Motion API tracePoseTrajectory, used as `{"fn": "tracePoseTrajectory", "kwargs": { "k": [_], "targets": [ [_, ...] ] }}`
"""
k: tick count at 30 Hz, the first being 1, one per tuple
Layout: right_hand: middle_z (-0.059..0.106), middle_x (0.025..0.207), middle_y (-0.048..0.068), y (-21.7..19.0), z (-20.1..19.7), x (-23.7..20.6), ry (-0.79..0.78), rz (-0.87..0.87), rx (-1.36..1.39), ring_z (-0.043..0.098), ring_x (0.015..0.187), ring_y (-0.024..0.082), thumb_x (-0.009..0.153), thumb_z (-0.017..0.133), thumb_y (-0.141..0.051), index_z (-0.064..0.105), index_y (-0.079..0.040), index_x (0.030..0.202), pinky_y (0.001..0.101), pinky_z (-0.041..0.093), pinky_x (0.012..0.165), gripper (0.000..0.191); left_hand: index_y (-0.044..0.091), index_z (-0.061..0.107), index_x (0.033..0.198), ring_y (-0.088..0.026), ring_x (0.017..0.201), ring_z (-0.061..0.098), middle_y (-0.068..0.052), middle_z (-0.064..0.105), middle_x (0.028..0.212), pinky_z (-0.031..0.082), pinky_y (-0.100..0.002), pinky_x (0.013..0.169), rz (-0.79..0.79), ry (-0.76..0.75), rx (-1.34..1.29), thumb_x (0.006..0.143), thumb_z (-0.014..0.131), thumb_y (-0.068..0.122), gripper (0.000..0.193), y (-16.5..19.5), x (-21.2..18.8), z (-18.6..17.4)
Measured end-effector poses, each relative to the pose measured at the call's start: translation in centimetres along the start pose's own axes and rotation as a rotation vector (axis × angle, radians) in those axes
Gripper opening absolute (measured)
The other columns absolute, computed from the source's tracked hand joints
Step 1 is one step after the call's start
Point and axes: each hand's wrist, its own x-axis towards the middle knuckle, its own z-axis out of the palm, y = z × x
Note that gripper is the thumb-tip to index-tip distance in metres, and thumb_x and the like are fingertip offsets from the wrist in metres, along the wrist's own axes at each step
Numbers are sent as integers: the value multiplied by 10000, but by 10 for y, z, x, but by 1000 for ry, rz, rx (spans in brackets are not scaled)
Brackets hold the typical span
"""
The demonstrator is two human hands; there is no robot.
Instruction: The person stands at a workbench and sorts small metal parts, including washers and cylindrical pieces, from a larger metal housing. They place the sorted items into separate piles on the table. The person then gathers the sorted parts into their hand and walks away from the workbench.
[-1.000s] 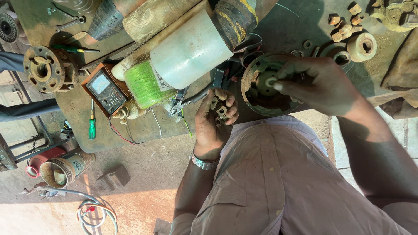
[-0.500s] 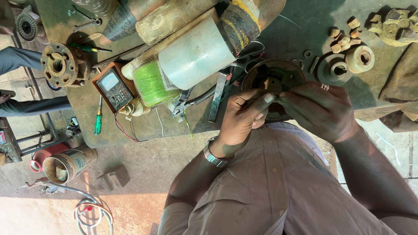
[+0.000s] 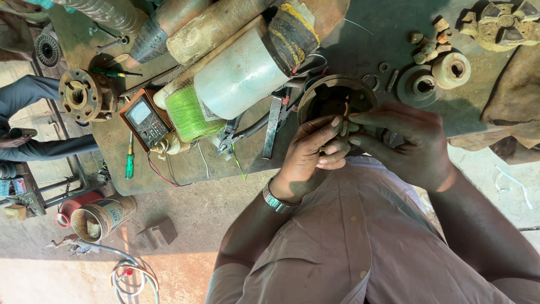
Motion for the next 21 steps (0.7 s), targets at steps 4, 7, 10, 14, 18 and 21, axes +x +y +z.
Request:
{"fn": "tracePoseTrajectory", "kwargs": {
  "k": [4,7,10,14,18,21],
  "targets": [
    [738,1027,125,0,0,-2,-5,4,13,750,847,167,887,828,-64,713,-12,1207,264,590,682,344,37,605,1025,-60,563,354,10,434,737,259,-221,515,36,-62,45,1135,569,239,233,-8,5,8],
    [737,949,113,6,-3,-7,16,49,-4,732,768,136,898,827,-49,739,-20,1159,249,559,614,278,26,618,1080,-70,560,362,-6,456,747,267,-223,509,48,-5,67,1123,559,266,251,-15,9,13],
    [724,881,96,11,-9,-12,57,102,-1,658,675,94,903,842,-41,759,-31,1094,221,480,555,209,10,630,1147,-76,562,376,-29,484,768,273,-229,502,53,38,58,1138,504,349,361,-22,10,16],
    [725,928,85,7,-26,-14,176,158,77,617,679,39,999,832,-20,744,-20,1094,164,436,557,129,-18,613,1286,-105,719,500,-46,552,913,361,-226,554,195,37,-38,1194,441,401,462,-31,17,18],
    [712,942,138,-10,-48,-4,216,223,-37,539,627,94,874,807,15,716,34,1032,225,377,527,183,-20,555,1419,-252,1110,683,-168,666,1249,576,-359,928,234,82,-109,1153,387,445,561,-39,26,20],
    [751,1025,141,-20,-52,13,100,1,-177,683,731,111,941,796,-29,749,0,1076,212,520,544,146,-27,538,1468,-289,1305,638,-195,641,1404,484,-454,1191,263,-36,-186,1165,382,437,575,-47,34,20]
  ]
}}
